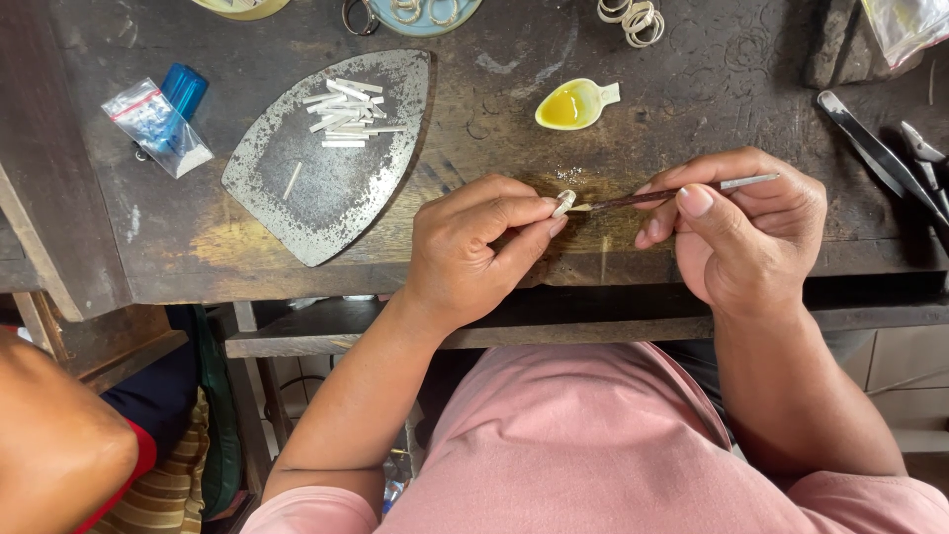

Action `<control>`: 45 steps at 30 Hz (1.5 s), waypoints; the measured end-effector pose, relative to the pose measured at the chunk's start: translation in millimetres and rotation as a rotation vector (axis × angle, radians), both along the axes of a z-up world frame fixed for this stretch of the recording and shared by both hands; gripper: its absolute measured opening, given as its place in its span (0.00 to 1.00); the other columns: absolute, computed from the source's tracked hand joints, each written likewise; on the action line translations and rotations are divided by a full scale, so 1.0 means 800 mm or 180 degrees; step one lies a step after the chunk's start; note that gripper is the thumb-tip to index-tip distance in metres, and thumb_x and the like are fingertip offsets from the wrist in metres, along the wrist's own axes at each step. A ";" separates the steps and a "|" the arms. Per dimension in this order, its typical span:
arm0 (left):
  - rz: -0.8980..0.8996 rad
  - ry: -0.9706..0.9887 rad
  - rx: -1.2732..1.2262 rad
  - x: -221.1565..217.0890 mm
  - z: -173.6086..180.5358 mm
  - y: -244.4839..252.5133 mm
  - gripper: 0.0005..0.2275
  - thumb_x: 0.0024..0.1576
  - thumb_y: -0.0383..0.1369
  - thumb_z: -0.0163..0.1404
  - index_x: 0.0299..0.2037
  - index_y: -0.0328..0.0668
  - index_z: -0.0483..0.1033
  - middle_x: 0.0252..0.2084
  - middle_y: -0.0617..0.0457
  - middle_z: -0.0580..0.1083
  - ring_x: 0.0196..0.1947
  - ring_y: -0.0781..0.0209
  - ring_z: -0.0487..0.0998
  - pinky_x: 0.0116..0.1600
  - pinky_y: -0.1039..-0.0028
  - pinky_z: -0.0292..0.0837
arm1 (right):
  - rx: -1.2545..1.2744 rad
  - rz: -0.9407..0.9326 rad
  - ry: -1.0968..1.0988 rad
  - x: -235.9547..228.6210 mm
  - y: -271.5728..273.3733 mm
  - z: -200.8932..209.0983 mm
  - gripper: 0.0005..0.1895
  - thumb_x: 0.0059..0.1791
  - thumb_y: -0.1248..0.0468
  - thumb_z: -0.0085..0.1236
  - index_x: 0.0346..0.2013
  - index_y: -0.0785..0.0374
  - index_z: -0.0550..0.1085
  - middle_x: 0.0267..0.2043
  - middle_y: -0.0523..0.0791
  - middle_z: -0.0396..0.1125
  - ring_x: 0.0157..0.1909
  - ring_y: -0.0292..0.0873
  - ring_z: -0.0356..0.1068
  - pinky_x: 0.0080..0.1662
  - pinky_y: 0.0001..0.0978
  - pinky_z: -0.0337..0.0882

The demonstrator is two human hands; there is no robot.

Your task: Applying yellow resin to a small jewelry component using a precision applicator tool at a workbench.

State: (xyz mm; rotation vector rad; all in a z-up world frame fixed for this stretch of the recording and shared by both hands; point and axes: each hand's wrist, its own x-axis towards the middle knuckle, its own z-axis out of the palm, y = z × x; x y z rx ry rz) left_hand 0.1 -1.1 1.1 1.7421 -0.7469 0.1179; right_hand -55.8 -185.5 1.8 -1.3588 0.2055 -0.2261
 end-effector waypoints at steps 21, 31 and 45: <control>0.0041 -0.0491 0.0165 0.002 -0.003 -0.001 0.06 0.49 0.21 0.53 0.27 0.34 0.67 0.26 0.50 0.69 0.22 0.61 0.69 0.28 0.76 0.66 | -0.0090 0.0039 -0.0056 0.001 0.002 0.001 0.08 0.44 0.69 0.49 0.31 0.75 0.66 0.28 0.57 0.64 0.19 0.45 0.64 0.25 0.26 0.68; 0.0012 -0.0438 0.0144 0.002 -0.002 -0.001 0.05 0.50 0.21 0.52 0.28 0.34 0.68 0.25 0.50 0.69 0.22 0.61 0.69 0.27 0.75 0.65 | -0.0228 0.0117 -0.0107 0.000 0.004 0.000 0.08 0.45 0.70 0.49 0.32 0.75 0.66 0.26 0.56 0.63 0.20 0.45 0.65 0.26 0.25 0.68; 0.0020 -0.0431 0.0161 0.001 -0.003 -0.001 0.05 0.49 0.21 0.52 0.28 0.35 0.67 0.26 0.50 0.69 0.22 0.60 0.69 0.28 0.75 0.65 | -0.0239 0.0033 -0.0103 -0.001 0.004 0.000 0.08 0.45 0.70 0.48 0.32 0.75 0.65 0.29 0.58 0.63 0.20 0.45 0.65 0.26 0.24 0.67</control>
